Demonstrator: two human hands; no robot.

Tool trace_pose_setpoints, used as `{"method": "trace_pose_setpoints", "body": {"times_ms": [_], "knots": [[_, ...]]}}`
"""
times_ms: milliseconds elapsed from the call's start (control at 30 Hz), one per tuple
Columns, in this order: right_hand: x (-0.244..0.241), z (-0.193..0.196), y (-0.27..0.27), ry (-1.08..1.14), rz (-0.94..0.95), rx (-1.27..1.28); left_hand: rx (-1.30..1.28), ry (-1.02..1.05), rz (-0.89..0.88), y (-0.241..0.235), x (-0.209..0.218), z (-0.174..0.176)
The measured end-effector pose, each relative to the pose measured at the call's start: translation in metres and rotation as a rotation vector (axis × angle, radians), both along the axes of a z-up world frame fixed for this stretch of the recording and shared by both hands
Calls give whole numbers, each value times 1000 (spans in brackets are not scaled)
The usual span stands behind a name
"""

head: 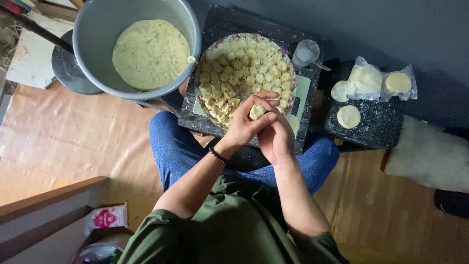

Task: The person sits cross-legged and repeatedly forms dumplings by placing filling onto round dough wrappers, folding and pinching them closed, then arranging the finished dumplings on a nearby plate. The person handles dough wrappers, filling, and the plate of completed dumplings throughout the clip.

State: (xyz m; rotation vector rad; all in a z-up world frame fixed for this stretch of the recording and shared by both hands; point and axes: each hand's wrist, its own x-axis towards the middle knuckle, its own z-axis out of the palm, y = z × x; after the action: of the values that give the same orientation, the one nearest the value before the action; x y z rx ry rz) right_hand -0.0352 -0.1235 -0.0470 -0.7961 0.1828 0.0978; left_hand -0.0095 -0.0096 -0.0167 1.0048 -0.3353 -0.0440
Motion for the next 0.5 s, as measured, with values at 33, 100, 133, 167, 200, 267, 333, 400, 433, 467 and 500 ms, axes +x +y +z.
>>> {"method": "trace_pose_setpoints", "body": {"times_ms": [33,100,133,167,200,267,333,400,433,467,500], "knots": [[-2,2,0,1,0,0,0,1,0,2,1,1],[-3,7,0,-17,21,-49,66,-27,-49,6,5,4],[-3,2,-2,-16,23,-51,65,-25,-48,9,7,4],[-3,-3,-5,-30,36,-72,114,-47,-68,11,8,5],[-3,-7,-7,-47,48,-93,163,-72,-88,14,11,5],[-2,-10,-8,-35,53,-95,115,-72,-59,8,8,-1],[-2,-11,-6,-21,54,-97,66,-70,-35,4,7,-6],[-2,-10,0,42,68,86,90,-123,-1,4,8,-11],[-2,3,3,41,67,86,91,-124,-2,4,10,-12],[-4,17,5,64,46,108,146,-176,-18,5,10,-13],[-5,30,8,87,24,130,201,-229,-35,5,10,-14]]}}
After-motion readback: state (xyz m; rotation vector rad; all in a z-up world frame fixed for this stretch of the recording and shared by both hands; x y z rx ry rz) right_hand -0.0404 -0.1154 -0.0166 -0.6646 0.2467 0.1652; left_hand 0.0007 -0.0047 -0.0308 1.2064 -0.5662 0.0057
